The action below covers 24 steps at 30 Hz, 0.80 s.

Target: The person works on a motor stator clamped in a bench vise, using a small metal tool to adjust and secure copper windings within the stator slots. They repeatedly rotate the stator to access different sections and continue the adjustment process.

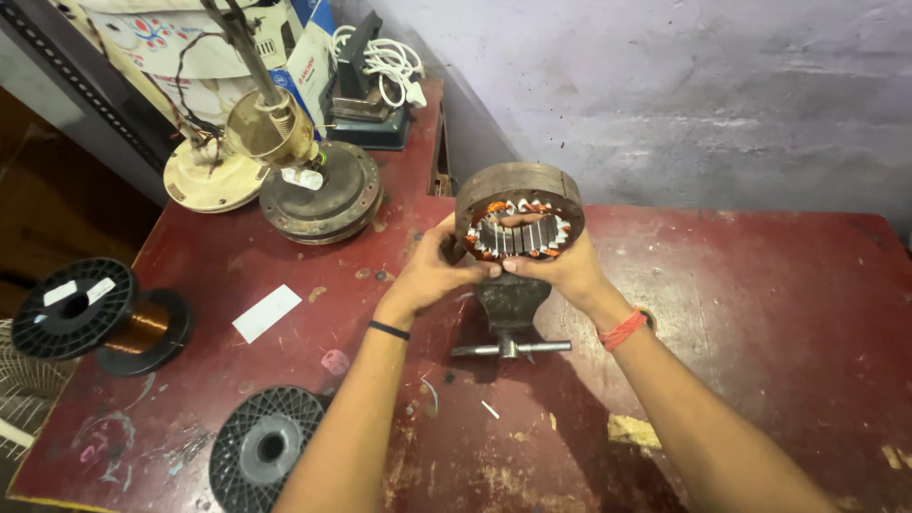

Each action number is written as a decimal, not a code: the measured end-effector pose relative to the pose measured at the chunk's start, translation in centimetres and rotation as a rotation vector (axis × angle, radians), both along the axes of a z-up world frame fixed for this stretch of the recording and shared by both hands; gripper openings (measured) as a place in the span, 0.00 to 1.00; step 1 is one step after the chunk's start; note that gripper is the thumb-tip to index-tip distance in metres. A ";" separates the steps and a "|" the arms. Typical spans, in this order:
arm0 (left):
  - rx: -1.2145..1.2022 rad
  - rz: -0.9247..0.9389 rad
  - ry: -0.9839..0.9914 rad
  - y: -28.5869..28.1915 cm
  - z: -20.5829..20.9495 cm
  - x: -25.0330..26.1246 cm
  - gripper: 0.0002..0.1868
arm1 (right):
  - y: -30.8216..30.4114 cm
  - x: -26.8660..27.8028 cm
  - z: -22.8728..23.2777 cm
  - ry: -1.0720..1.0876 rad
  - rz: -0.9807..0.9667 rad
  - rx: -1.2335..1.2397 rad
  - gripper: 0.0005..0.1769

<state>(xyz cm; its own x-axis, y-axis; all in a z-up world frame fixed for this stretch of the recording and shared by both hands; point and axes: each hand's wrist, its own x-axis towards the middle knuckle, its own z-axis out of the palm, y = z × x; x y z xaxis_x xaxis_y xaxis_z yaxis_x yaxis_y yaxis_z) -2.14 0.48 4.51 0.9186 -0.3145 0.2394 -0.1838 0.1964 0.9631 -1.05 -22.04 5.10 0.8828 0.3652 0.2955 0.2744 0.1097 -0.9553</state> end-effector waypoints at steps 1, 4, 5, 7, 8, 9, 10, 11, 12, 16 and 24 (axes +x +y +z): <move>0.037 0.022 -0.009 0.1 0.3 -0.7 0.44 | -0.2 -0.2 0.2 -0.019 -0.005 0.001 0.33; 0.149 0.095 -0.013 0.9 1.6 -3.1 0.50 | -0.8 -1.1 1.0 -0.010 -0.056 0.138 0.39; 0.217 0.130 0.012 1.2 2.1 -4.0 0.51 | -1.4 -1.7 1.2 0.042 -0.090 0.271 0.40; 0.348 0.201 0.061 1.8 3.1 -6.2 0.53 | -2.1 -3.4 1.4 0.008 -0.233 0.422 0.35; 0.450 0.232 0.072 1.9 3.7 -7.2 0.51 | -2.2 -4.8 1.3 -0.077 -0.344 0.438 0.29; 0.551 0.263 0.084 2.0 4.4 -8.3 0.50 | -2.1 -6.0 1.3 -0.161 -0.456 0.453 0.23; 0.653 0.294 0.097 1.9 5.2 -9.1 0.49 | -1.7 -6.9 1.3 -0.276 -0.481 0.233 0.21; 0.734 0.275 0.091 1.6 6.0 -9.9 0.45 | -1.3 -8.0 1.4 -0.388 -0.507 0.009 0.18; 0.815 0.256 0.084 1.4 6.8 -10.8 0.41 | -0.8 -8.7 1.5 -0.497 -0.529 -0.216 0.16; 0.907 0.126 0.384 0.0 9.8 -13.7 0.31 | 1.7 -8.8 2.7 -0.843 -0.423 -0.547 0.18; 1.027 0.180 0.045 0.2 11.7 -16.5 0.14 | 3.4 -8.5 3.4 -0.861 -0.457 -0.617 0.10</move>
<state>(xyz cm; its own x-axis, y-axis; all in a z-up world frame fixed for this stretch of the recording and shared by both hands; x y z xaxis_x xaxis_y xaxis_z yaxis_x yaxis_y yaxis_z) -18.67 0.65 16.17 0.9734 -0.2053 -0.1016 -0.0890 -0.7478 0.6579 -9.58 -18.60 8.46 0.5627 0.3549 0.7466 0.7550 -0.5885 -0.2893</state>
